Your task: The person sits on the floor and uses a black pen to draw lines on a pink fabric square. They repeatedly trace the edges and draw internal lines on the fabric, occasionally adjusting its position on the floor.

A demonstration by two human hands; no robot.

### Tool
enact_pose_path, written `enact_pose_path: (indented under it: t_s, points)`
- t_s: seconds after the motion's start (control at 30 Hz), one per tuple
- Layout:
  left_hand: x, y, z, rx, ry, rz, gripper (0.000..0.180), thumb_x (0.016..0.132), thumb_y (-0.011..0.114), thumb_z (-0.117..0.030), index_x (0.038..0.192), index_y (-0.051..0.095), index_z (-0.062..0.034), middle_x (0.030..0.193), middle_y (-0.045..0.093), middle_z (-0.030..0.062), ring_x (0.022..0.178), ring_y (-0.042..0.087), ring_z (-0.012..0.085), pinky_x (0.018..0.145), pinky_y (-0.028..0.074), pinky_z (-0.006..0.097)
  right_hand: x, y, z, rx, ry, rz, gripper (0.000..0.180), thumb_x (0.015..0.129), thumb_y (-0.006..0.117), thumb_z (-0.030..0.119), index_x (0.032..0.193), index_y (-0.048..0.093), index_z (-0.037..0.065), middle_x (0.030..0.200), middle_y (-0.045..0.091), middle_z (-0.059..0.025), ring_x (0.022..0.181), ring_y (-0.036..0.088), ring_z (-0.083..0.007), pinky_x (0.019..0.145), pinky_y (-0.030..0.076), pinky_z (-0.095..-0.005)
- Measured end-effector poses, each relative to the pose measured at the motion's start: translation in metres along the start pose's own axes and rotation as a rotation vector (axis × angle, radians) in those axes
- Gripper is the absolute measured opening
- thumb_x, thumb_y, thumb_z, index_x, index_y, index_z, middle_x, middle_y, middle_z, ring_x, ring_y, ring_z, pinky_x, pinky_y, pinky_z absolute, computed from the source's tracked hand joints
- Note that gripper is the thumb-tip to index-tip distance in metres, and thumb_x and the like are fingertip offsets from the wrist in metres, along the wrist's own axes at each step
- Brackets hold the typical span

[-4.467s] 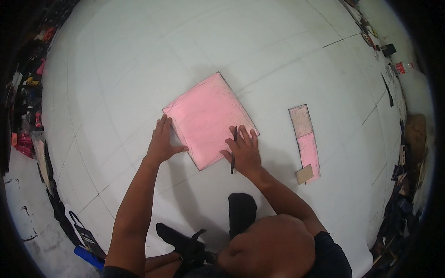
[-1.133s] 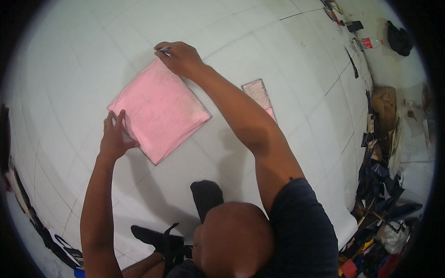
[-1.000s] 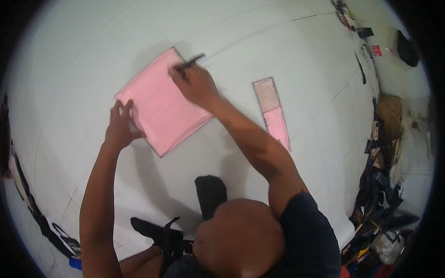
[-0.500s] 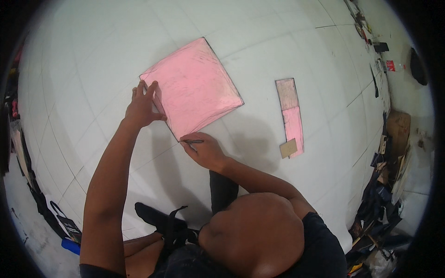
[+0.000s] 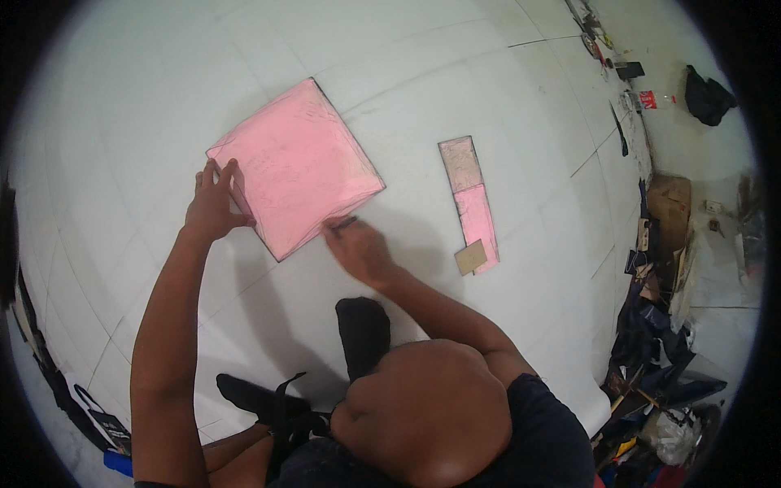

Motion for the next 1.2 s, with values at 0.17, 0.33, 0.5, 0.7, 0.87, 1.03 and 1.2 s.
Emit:
enact_pose_path:
  t_s: [0.17,0.33,0.5,0.7,0.87,1.03,1.2]
  points:
    - [0.002,0.004,0.002,0.031,-0.012,0.023,0.126,0.059,0.1,-0.031,0.162,0.027,-0.0248,0.17,0.015,0.0185,0.154,0.022,0.0481,0.109,0.052,0.053,0.014,-0.063,-0.048,0.086,0.222,-0.097,0.025,0.102,0.063,0.021,0.104,0.071,-0.002,0.092,0.072,-0.0207,0.079,0.07,-0.0356,0.072,0.056,-0.043]
    - [0.001,0.0,-0.005,-0.004,0.008,-0.014,0.127,0.055,0.101,-0.029,0.161,0.031,-0.0213,0.168,0.02,0.0219,0.152,0.026,0.0481,0.11,0.05,0.053,0.014,-0.091,-0.079,0.11,0.313,-0.227,0.026,0.103,0.062,0.021,0.108,0.07,-0.004,0.091,0.071,-0.0235,0.078,0.071,-0.0331,0.071,0.055,-0.0409]
    - [-0.001,0.001,0.003,-0.006,0.001,-0.019,0.127,0.055,0.101,-0.028,0.161,0.031,-0.0214,0.168,0.021,0.0225,0.151,0.027,0.0487,0.11,0.05,0.054,0.017,-0.081,-0.079,0.091,0.32,-0.194,0.03,0.106,0.06,0.021,0.114,0.067,-0.007,0.096,0.073,-0.018,0.085,0.076,-0.0235,0.068,0.058,-0.033]
    - [0.003,0.004,-0.002,0.002,0.024,-0.006,0.125,0.058,0.1,-0.029,0.161,0.029,-0.0241,0.169,0.018,0.02,0.153,0.023,0.0493,0.108,0.053,0.055,0.014,-0.086,-0.07,-0.131,0.153,-0.217,0.024,0.103,0.063,0.017,0.113,0.067,-0.004,0.1,0.072,-0.0168,0.081,0.074,-0.026,0.068,0.059,-0.0335]
    - [0.001,0.002,0.003,0.014,0.004,-0.013,0.126,0.058,0.101,-0.028,0.161,0.028,-0.025,0.169,0.019,0.02,0.153,0.022,0.0491,0.109,0.051,0.054,0.006,-0.064,-0.015,-0.336,-0.133,-0.243,0.018,0.091,0.073,0.01,0.108,0.07,0.008,0.101,0.07,-0.01,0.084,0.071,-0.028,0.067,0.059,-0.0365]
    - [0.002,0.002,-0.002,-0.013,0.016,-0.012,0.127,0.056,0.101,-0.027,0.161,0.03,-0.0215,0.167,0.021,0.0228,0.152,0.027,0.046,0.112,0.048,0.053,-0.009,-0.001,0.043,-0.213,-0.395,-0.07,0.022,0.09,0.069,0.013,0.111,0.071,0.007,0.094,0.068,-0.0072,0.078,0.068,-0.0251,0.064,0.055,-0.0368]
    - [0.002,0.002,-0.002,-0.005,0.037,-0.027,0.128,0.056,0.101,-0.028,0.161,0.03,-0.0195,0.167,0.021,0.0238,0.151,0.029,0.0425,0.114,0.046,0.052,-0.023,0.052,0.08,0.043,-0.518,0.055,0.027,0.089,0.069,0.013,0.115,0.069,0.006,0.091,0.068,-0.0076,0.081,0.069,-0.027,0.067,0.056,-0.0389]
Point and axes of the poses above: each hand's wrist, its own x-axis towards the middle knuckle, its own y-axis out of the palm, z = x × y, the point moved 8 cm from there along x, towards the middle knuckle
